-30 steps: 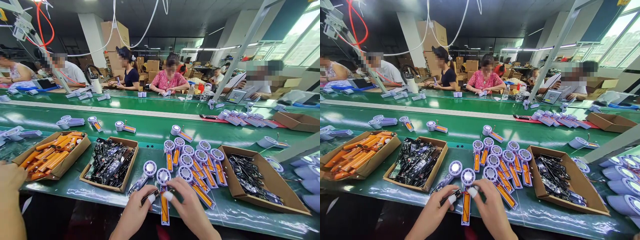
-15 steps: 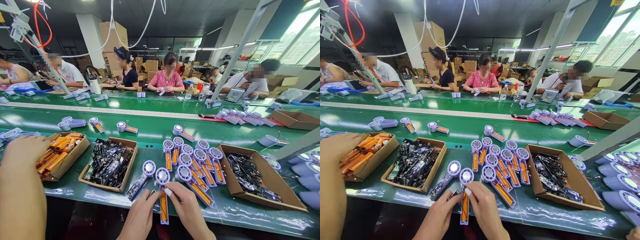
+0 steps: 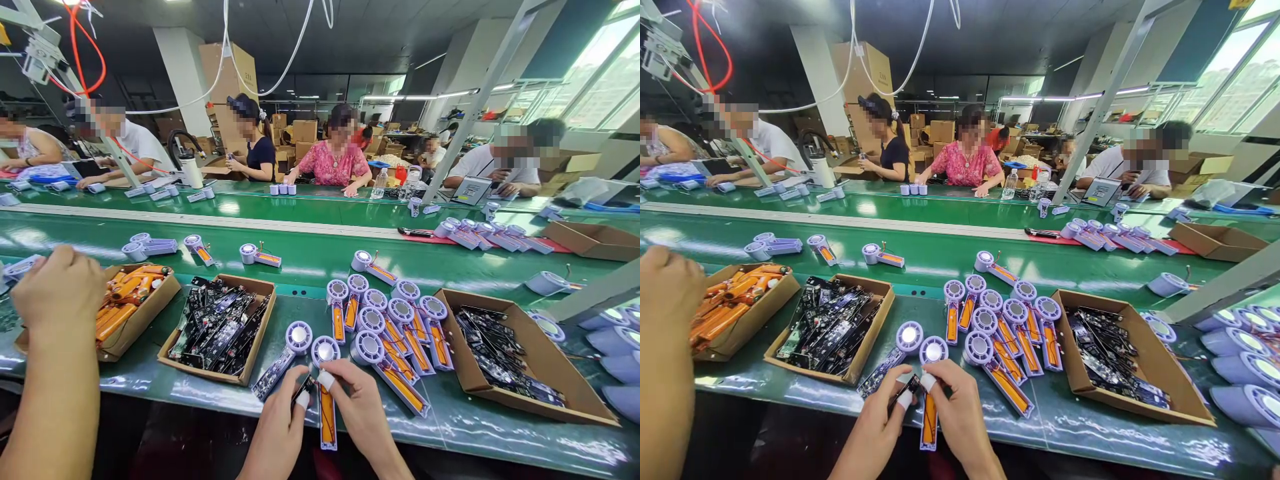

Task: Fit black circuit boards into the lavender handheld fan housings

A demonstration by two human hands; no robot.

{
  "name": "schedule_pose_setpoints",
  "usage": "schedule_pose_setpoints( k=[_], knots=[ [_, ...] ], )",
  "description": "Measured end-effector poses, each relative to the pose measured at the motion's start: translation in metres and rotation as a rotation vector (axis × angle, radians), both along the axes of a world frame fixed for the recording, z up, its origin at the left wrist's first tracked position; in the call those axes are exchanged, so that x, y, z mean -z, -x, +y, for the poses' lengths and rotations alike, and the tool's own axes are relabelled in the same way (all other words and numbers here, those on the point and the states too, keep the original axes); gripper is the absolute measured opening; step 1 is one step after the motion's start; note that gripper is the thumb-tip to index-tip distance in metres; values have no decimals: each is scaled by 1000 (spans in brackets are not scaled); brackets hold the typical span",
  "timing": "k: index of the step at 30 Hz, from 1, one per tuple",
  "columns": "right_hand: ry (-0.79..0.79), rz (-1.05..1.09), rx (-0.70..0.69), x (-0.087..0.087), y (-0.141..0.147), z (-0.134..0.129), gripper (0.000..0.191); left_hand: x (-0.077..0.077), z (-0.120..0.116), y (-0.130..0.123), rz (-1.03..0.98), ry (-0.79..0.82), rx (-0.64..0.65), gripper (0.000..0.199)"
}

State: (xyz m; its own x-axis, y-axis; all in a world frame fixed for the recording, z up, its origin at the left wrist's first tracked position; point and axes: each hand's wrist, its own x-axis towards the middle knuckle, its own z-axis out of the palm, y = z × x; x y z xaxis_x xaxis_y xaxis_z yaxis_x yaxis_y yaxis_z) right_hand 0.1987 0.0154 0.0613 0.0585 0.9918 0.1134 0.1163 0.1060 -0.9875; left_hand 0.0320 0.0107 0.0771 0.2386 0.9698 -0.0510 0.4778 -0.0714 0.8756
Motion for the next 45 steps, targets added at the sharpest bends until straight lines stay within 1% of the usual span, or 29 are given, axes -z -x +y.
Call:
schedule_pose_setpoints(
  k=[3, 7, 9, 13, 16, 19, 21, 23, 25, 28, 30, 31, 34, 36, 39, 41, 45],
  knots=[
    [-43, -38, -81, -5, -1, -2, 15, 3, 0, -1, -82, 72, -51, 36],
    [21, -117, -83, -9, -2, -3, 11, 5, 0, -2, -176, 157, -89, 36],
    [60, -178, -76, -13, -3, -3, 9, 5, 0, -3, -194, 182, -87, 32],
    [85, -308, -69, -23, -4, -3, 10, 5, 0, -5, -212, 197, -36, 20],
    [100, -365, -73, -28, -4, -4, 11, 6, -3, -8, -249, 202, -38, 21],
    [152, -360, -86, -31, -5, -4, 12, 4, -7, -11, -264, 205, -60, 23],
    [177, -372, -81, -33, -4, -5, 12, 3, -8, -13, -267, 183, -69, 25],
    [163, -423, -64, -35, -2, -6, 13, 3, -8, -14, -256, 136, -81, 26],
    [112, -494, -44, -35, 1, -7, 15, 4, -9, -15, -207, 62, -98, 27],
    [8, -557, -16, -27, 7, -10, 16, 9, -11, -14, -106, -73, -111, 27],
    [-41, -541, -5, -19, 7, -11, 17, 11, -11, -12, -73, -134, -97, 29],
    [-51, -513, -10, -16, 7, -11, 17, 11, -10, -12, -72, -139, -89, 29],
    [-38, -378, -72, -12, 0, -9, 14, 4, -5, -8, -119, -50, -57, 28],
    [-33, -292, -138, -15, -7, -6, 17, -3, 0, -6, -171, 37, -36, 25],
    [-41, -228, -217, -21, -13, -1, 19, -13, 5, -2, -254, 130, 22, 21],
    [-28, -217, -240, -24, -15, 1, 18, -15, 6, -1, -298, 165, 50, 20],
    [-4, -227, -232, -25, -14, 1, 16, -13, 8, 1, -331, 191, 81, 21]
  ],
)
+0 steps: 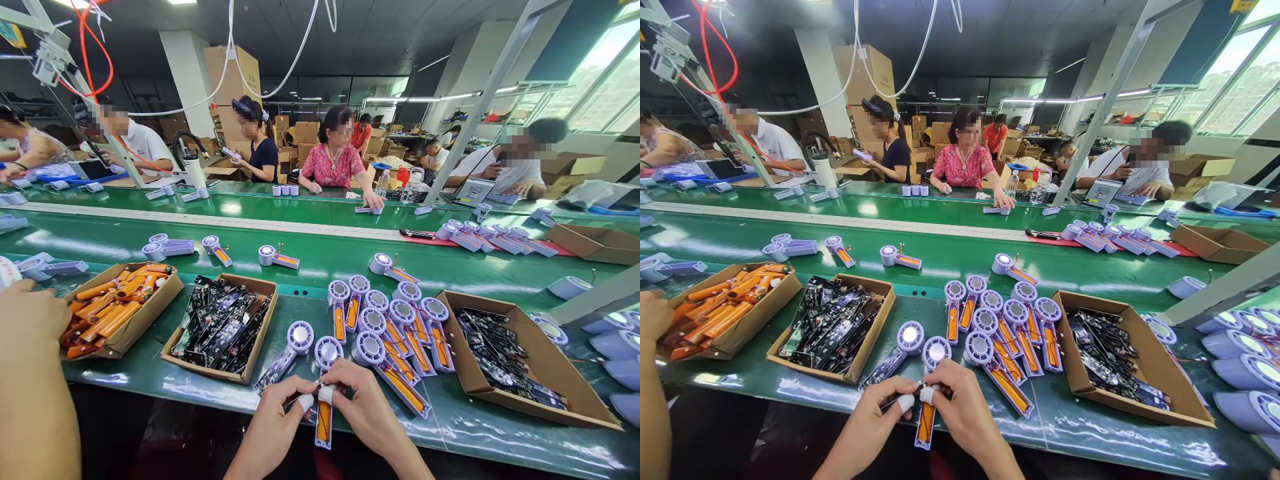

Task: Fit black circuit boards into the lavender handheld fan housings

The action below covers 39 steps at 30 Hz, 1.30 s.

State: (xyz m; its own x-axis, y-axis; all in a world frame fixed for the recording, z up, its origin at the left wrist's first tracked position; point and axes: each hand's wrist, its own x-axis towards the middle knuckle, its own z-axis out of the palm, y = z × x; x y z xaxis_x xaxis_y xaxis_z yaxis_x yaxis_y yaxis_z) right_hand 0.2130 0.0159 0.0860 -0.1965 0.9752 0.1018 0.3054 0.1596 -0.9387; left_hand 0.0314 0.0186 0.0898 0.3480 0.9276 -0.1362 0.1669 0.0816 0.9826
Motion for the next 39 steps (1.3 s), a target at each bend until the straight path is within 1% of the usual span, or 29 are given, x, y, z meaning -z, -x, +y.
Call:
schedule_pose_setpoints(
  k=[3, 5, 7, 11, 14, 17, 21, 24, 27, 29, 31, 34, 37, 39],
  knots=[
    [14, -16, 42, 1, 3, -2, 14, 1, 2, 1, 21, -12, 9, 21],
    [26, -27, 77, 3, 4, -3, 13, 1, 3, 2, 54, -41, -8, 19],
    [39, -28, 81, 4, 3, -4, 12, 1, 4, 1, 76, -59, -28, 16],
    [64, -6, 40, 5, -2, -6, 23, 2, 4, -2, 14, 2, -61, 13],
    [51, 14, 41, 4, -5, -6, 19, 3, 3, -4, -14, 35, -48, 14],
    [23, 10, 62, 4, -1, -5, 15, 2, 3, -3, 3, 24, -17, 15],
    [17, -4, 111, 8, 7, -5, 18, 3, 4, -3, 8, 16, -24, 16],
    [95, 44, 100, 11, 7, -4, 22, 3, 1, -4, 0, 36, -39, 16],
    [256, 147, 39, 9, 1, -4, 31, -1, -7, -4, 54, 39, -40, 28],
    [340, 219, 37, 7, -5, -2, 33, -1, -11, -3, 90, 45, -38, 37],
    [375, 279, 52, 4, -9, -1, 31, 3, -11, -3, 79, 50, -34, 37],
    [407, 338, 96, 3, -12, 0, 24, 19, -6, -8, 93, 12, -75, 26],
    [432, 419, 117, 6, -11, -3, 19, 33, 2, -15, 126, 41, -150, 32],
    [402, 447, 98, 11, -10, -7, 16, 36, 7, -19, 78, 97, -150, 33]
  ],
)
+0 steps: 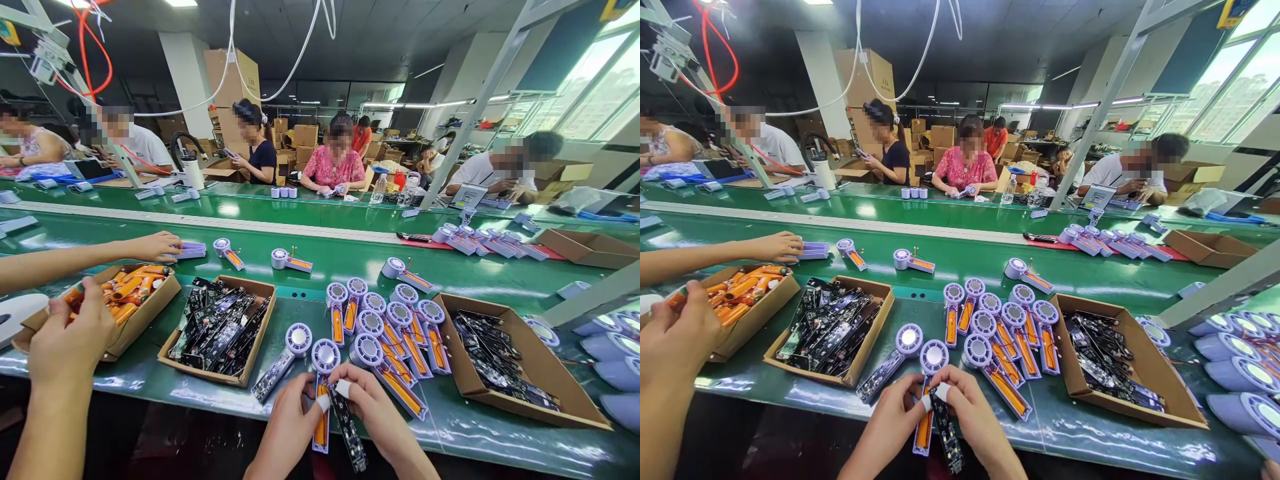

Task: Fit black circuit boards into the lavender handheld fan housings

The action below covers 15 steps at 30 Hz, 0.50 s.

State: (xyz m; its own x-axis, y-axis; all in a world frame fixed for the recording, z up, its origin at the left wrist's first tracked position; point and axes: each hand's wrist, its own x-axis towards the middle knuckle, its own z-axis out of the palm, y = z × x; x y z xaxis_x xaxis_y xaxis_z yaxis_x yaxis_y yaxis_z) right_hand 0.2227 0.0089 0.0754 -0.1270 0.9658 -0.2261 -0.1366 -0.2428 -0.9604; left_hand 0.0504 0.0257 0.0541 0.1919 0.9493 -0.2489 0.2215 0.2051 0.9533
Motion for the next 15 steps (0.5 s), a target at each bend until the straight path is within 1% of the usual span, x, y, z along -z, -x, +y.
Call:
schedule_pose_setpoints(
  k=[2, 4, 7, 10, 12, 15],
  knots=[
    [-51, 29, -14, 4, 1, -4, 12, -2, 4, -3, -86, 46, 36, 31],
    [-52, 137, -40, 6, 1, -6, 11, -6, 5, -5, -190, 100, 79, 33],
    [-27, 337, -71, 6, 2, -8, 21, -9, 2, -12, -358, 184, 117, 41],
    [-81, 371, -55, 8, 2, -8, 27, -9, -5, -21, -485, 234, 100, 43],
    [-99, 338, -25, 12, 0, -8, 27, -11, -10, -25, -534, 205, 63, 36],
    [-89, 297, 5, 18, -4, -8, 25, -15, -13, -25, -516, 77, -7, 26]
  ],
)
